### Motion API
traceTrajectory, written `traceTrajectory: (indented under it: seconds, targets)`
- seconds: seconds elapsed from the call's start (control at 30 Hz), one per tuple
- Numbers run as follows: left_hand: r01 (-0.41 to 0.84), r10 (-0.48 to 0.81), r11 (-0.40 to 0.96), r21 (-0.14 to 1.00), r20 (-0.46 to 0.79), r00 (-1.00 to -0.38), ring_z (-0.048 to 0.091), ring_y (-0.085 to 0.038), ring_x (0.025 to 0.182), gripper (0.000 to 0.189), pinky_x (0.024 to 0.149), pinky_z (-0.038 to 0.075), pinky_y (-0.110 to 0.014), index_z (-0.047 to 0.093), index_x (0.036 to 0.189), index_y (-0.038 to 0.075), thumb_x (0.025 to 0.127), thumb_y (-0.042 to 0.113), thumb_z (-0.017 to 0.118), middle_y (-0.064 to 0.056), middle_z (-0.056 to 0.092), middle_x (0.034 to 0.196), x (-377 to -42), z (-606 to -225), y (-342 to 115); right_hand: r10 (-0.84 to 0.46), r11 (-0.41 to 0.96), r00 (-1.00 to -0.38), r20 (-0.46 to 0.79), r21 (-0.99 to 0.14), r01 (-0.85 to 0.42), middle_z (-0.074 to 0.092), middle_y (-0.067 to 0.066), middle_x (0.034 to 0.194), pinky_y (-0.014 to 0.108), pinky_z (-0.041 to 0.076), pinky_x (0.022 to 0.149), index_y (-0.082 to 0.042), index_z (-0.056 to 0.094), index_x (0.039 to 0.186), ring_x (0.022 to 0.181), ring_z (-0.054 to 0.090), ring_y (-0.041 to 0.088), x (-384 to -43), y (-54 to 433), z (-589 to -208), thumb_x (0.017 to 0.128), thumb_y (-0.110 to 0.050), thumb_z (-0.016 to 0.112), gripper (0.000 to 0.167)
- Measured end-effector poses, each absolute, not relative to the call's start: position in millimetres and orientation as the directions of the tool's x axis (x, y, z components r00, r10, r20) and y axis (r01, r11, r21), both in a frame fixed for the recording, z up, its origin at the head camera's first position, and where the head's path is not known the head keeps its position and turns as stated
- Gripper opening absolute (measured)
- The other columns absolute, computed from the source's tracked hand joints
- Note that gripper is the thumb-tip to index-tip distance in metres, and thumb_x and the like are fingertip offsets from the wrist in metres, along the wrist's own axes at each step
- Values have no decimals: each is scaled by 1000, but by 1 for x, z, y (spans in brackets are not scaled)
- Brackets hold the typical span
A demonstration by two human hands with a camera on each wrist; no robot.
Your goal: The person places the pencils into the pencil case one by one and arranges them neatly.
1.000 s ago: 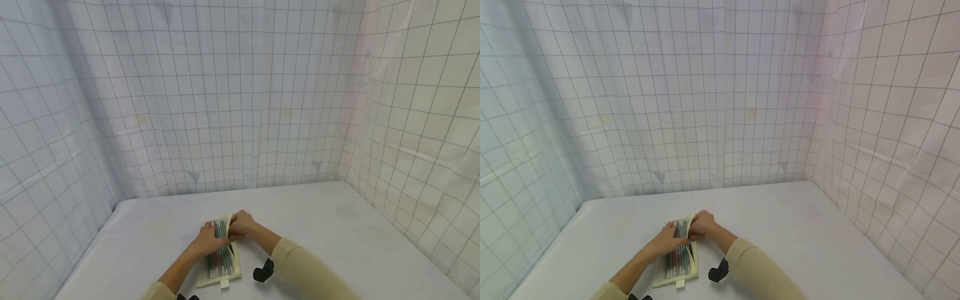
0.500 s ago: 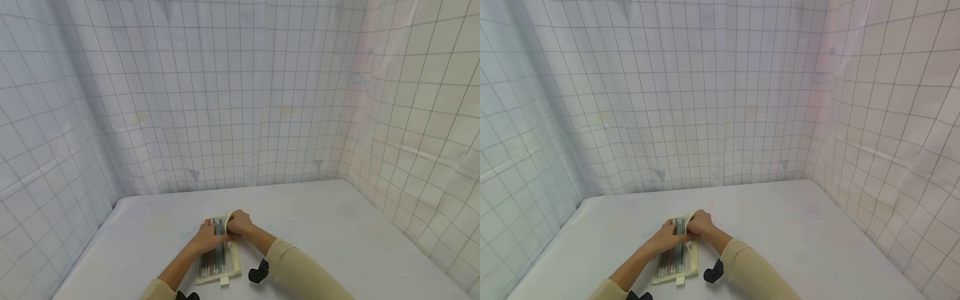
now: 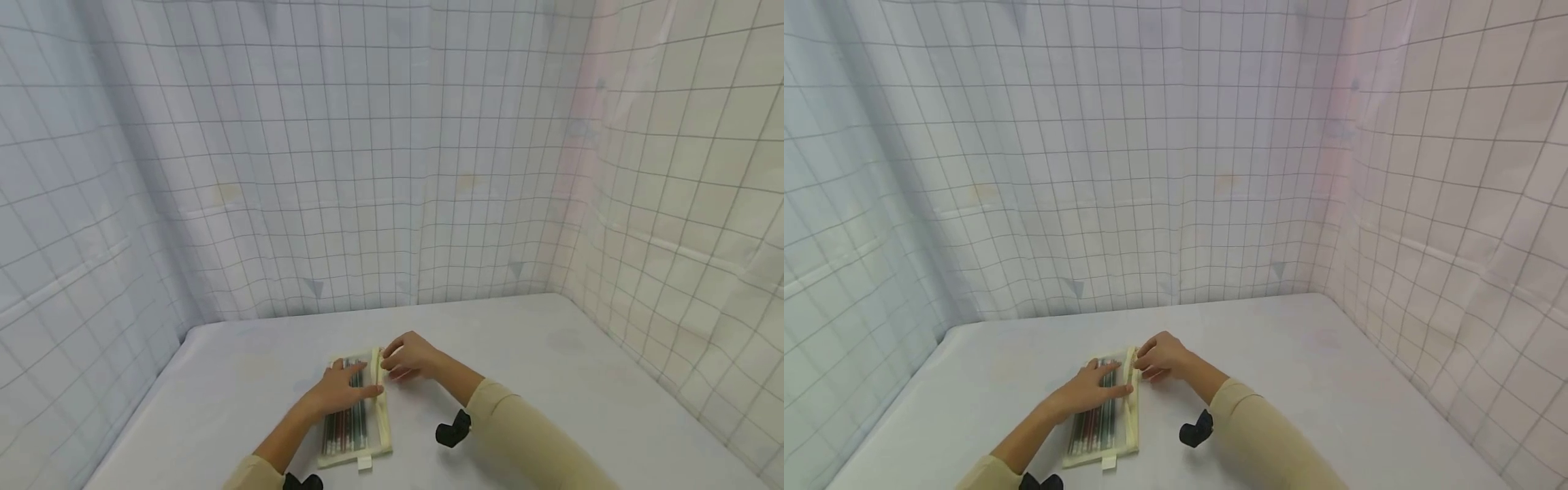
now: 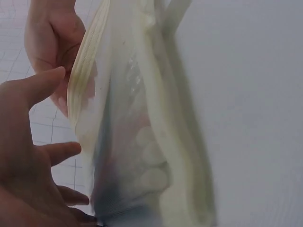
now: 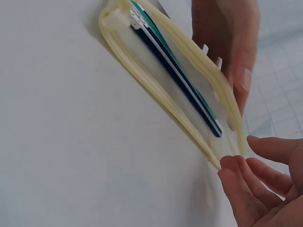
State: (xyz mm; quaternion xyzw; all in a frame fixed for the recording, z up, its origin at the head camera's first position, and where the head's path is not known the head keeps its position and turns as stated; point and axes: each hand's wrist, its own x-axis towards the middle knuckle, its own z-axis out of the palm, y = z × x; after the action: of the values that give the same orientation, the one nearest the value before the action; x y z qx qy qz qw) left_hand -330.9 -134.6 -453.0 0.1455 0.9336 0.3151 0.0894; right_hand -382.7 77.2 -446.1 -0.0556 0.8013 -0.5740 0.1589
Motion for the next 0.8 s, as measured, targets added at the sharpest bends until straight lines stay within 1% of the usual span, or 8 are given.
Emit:
traceTrajectory:
  seconds: [0.07,0.13,0.3,0.4,0.5,0.63,0.73,0.8]
  targets:
    - [238,348,778,582,-83,-934,14,-70,141,86,99,26,-84,53,152,10,86,60,75,-41,21,159,-332,-452,-136,-260,363,-948,-186,-928,83,74,10,94,40,61,67,3,72,114,81,75,26,-384,90,-438,89,-6,80,28]
    - [272,364,807,523,-79,-928,13,-70,141,86,99,24,-85,55,151,14,83,62,78,-39,20,161,-333,-452,-136,-242,390,-954,-175,-918,70,75,9,97,41,61,72,4,70,119,85,74,26,-385,103,-432,90,-7,80,33]
    - [317,366,881,351,-83,-927,11,-60,148,96,105,14,-84,58,149,22,73,77,76,-28,19,166,-335,-458,-134,-194,430,-969,-153,-901,56,75,8,101,39,61,77,3,68,125,89,73,24,-387,136,-425,90,-11,80,39]
    - [333,367,898,287,-76,-927,10,-56,150,96,107,10,-83,60,148,23,71,79,76,-25,19,167,-335,-458,-132,-167,434,-977,-135,-900,50,75,8,103,39,61,78,3,67,126,90,73,24,-388,154,-424,90,-12,80,41]
    - [343,371,902,261,-64,-926,11,-53,151,93,108,9,-82,61,146,24,71,76,78,-23,20,168,-335,-452,-131,-146,438,-983,-108,-899,34,75,7,103,38,60,78,2,67,127,91,73,23,-388,170,-424,91,-13,79,40]
    - [364,388,899,244,-58,-920,13,-52,152,91,108,11,-81,62,145,24,72,74,79,-23,21,168,-335,-451,-130,-148,471,-987,-56,-882,-20,75,5,103,38,60,79,0,68,126,92,73,24,-387,183,-425,92,-13,78,37]
    - [394,418,879,268,-34,-908,13,-51,152,89,108,10,-82,62,145,22,74,74,78,-22,19,168,-338,-456,-133,-168,525,-986,3,-846,-92,75,3,102,39,60,78,-3,69,124,92,72,23,-383,188,-423,93,-13,78,34]
    - [421,441,851,313,7,-897,13,-52,151,88,106,11,-83,61,145,19,77,72,77,-23,17,168,-340,-457,-137,-176,566,-983,52,-812,-144,74,2,102,39,60,77,-5,71,122,92,71,23,-381,190,-421,93,-14,78,31]
